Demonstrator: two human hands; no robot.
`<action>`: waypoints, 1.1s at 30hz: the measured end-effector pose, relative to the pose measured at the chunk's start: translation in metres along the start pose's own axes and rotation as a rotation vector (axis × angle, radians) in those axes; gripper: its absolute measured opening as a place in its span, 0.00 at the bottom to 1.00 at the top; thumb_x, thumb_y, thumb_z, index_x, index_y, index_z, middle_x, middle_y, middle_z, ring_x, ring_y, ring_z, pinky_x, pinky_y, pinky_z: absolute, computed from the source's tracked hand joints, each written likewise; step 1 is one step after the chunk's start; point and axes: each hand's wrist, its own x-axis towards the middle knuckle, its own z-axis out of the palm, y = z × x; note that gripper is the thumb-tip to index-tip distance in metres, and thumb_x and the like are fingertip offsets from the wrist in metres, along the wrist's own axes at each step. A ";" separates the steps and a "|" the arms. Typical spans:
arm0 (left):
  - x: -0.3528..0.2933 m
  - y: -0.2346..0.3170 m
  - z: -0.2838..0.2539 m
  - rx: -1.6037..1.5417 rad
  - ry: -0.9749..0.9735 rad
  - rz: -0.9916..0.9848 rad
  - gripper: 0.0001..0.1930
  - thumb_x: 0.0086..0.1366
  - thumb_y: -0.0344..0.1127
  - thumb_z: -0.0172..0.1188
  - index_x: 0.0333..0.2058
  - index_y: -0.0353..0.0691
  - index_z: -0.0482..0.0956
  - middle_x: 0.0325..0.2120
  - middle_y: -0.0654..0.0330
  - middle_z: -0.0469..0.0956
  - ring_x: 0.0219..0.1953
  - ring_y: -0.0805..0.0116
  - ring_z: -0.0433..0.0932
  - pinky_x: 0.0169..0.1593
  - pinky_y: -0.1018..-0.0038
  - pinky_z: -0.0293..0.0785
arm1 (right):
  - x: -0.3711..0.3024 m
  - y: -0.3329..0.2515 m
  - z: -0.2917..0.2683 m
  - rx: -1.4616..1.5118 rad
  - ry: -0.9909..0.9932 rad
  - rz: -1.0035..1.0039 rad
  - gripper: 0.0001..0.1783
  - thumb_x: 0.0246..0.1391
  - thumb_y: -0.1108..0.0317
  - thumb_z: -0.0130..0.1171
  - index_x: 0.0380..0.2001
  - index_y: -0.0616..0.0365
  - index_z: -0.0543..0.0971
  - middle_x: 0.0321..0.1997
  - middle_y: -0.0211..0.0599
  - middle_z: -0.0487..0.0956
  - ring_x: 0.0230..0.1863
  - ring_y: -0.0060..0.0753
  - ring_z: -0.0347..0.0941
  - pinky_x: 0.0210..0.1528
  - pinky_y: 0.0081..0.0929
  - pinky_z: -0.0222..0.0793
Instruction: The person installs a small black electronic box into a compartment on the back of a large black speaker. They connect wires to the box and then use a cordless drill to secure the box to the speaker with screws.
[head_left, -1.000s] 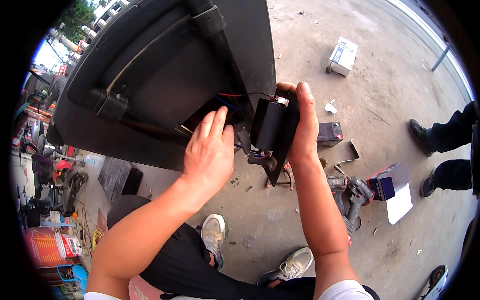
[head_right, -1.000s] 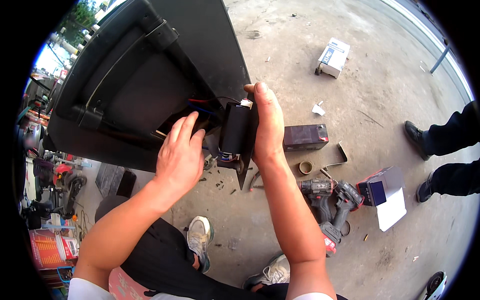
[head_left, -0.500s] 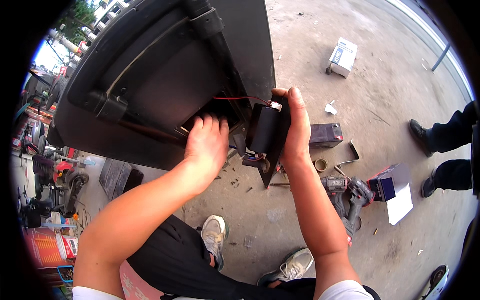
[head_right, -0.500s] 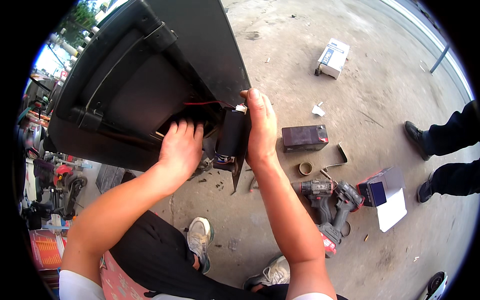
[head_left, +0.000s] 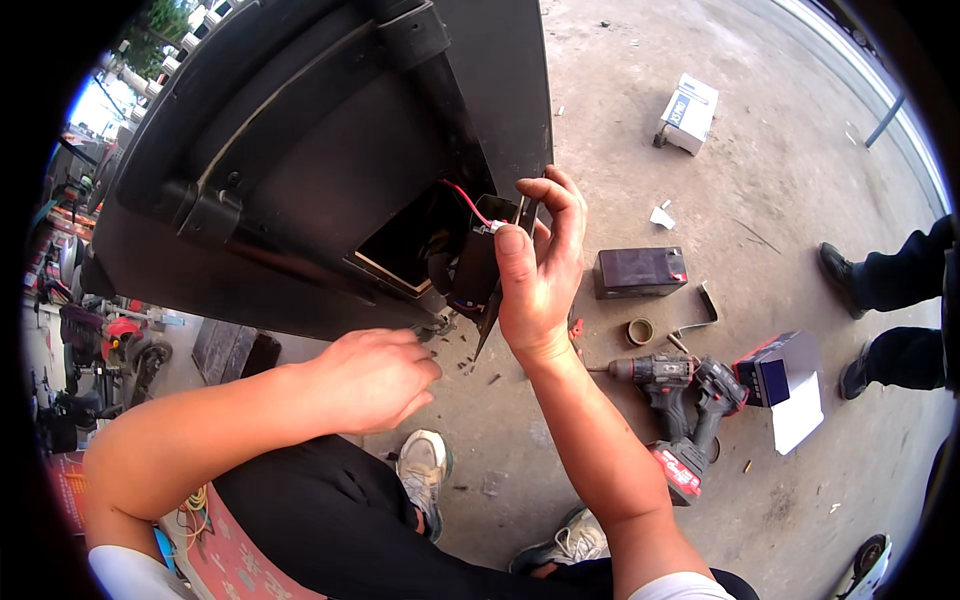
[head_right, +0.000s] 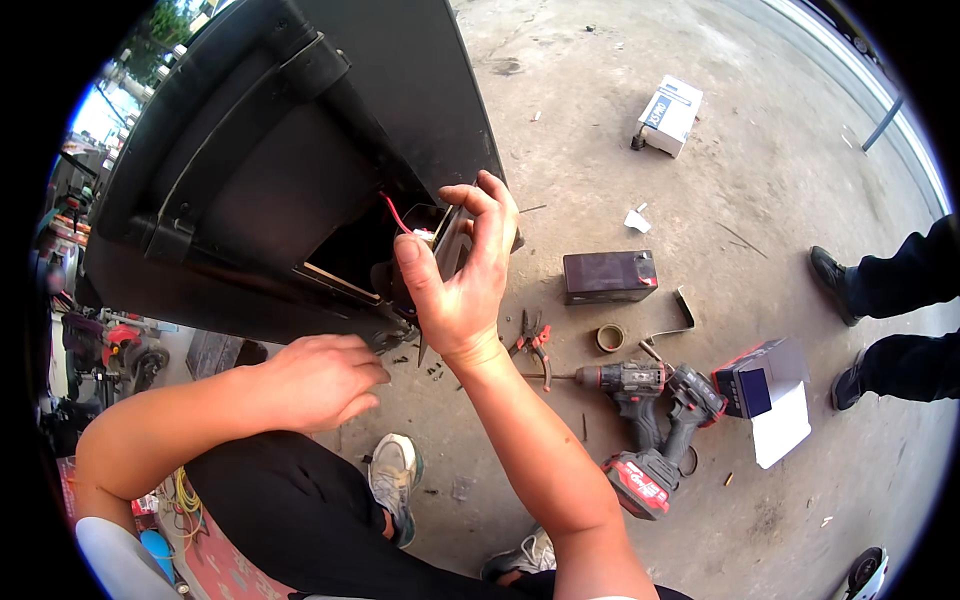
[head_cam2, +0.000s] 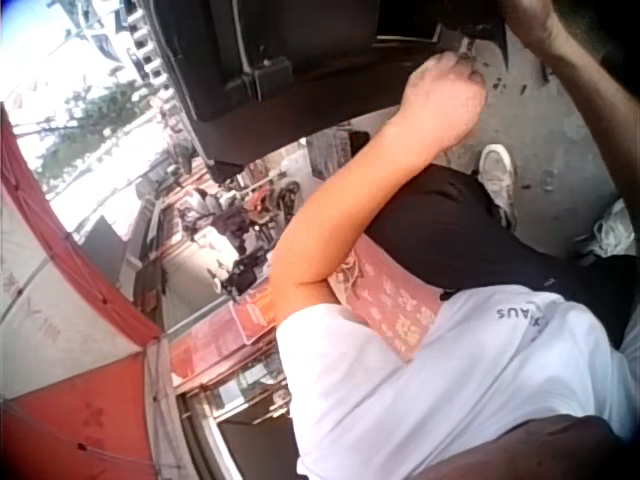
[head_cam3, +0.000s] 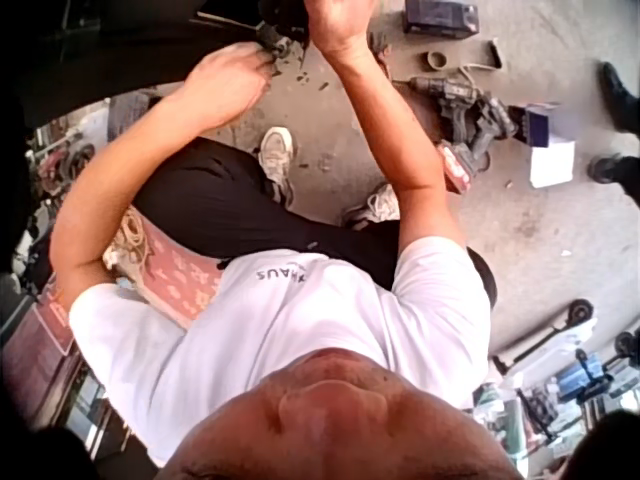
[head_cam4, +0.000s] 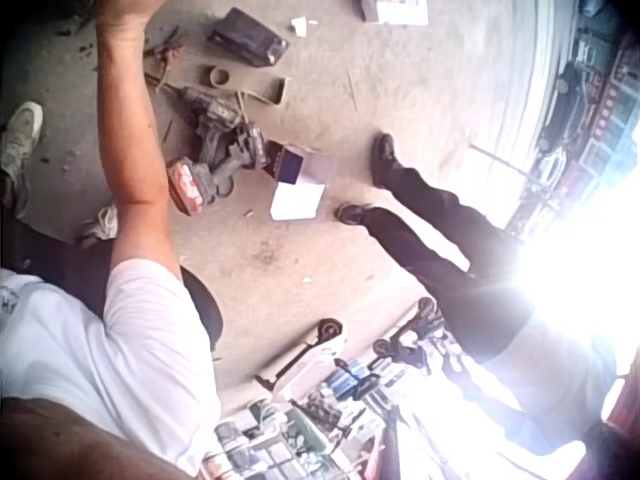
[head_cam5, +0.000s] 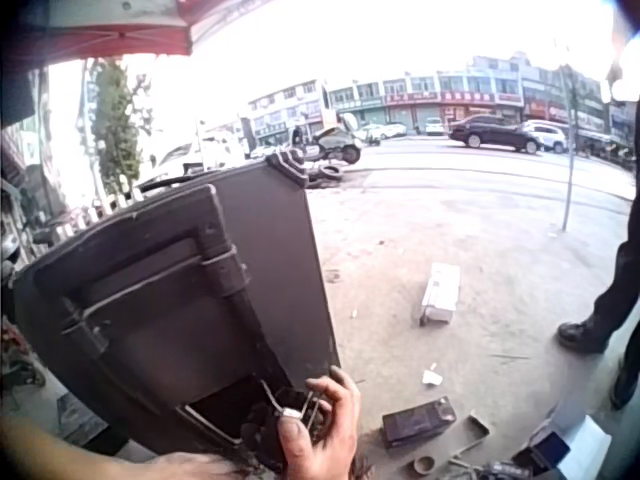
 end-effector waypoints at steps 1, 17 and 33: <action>0.003 -0.003 -0.003 -0.275 -0.153 -0.153 0.22 0.62 0.40 0.62 0.52 0.36 0.75 0.48 0.51 0.77 0.55 0.58 0.73 0.59 0.66 0.70 | -0.002 0.002 0.001 -0.023 -0.006 -0.031 0.36 0.49 0.45 0.66 0.52 0.60 0.71 0.64 0.52 0.60 0.65 0.46 0.58 0.58 0.41 0.63; 0.079 -0.038 0.111 -2.111 0.447 -0.039 0.13 0.72 0.37 0.54 0.50 0.38 0.73 0.44 0.60 0.76 0.41 0.70 0.74 0.47 0.68 0.73 | -0.025 0.003 -0.011 -0.240 -0.222 0.060 0.45 0.49 0.58 0.71 0.66 0.61 0.61 0.61 0.46 0.71 0.63 0.39 0.68 0.66 0.39 0.61; 0.061 -0.031 0.108 -1.753 0.558 -0.135 0.15 0.73 0.32 0.49 0.53 0.31 0.71 0.47 0.47 0.77 0.40 0.64 0.79 0.46 0.68 0.77 | -0.002 0.001 -0.040 0.022 -0.382 0.489 0.26 0.54 0.68 0.66 0.57 0.55 0.74 0.40 0.32 0.79 0.43 0.21 0.74 0.48 0.25 0.72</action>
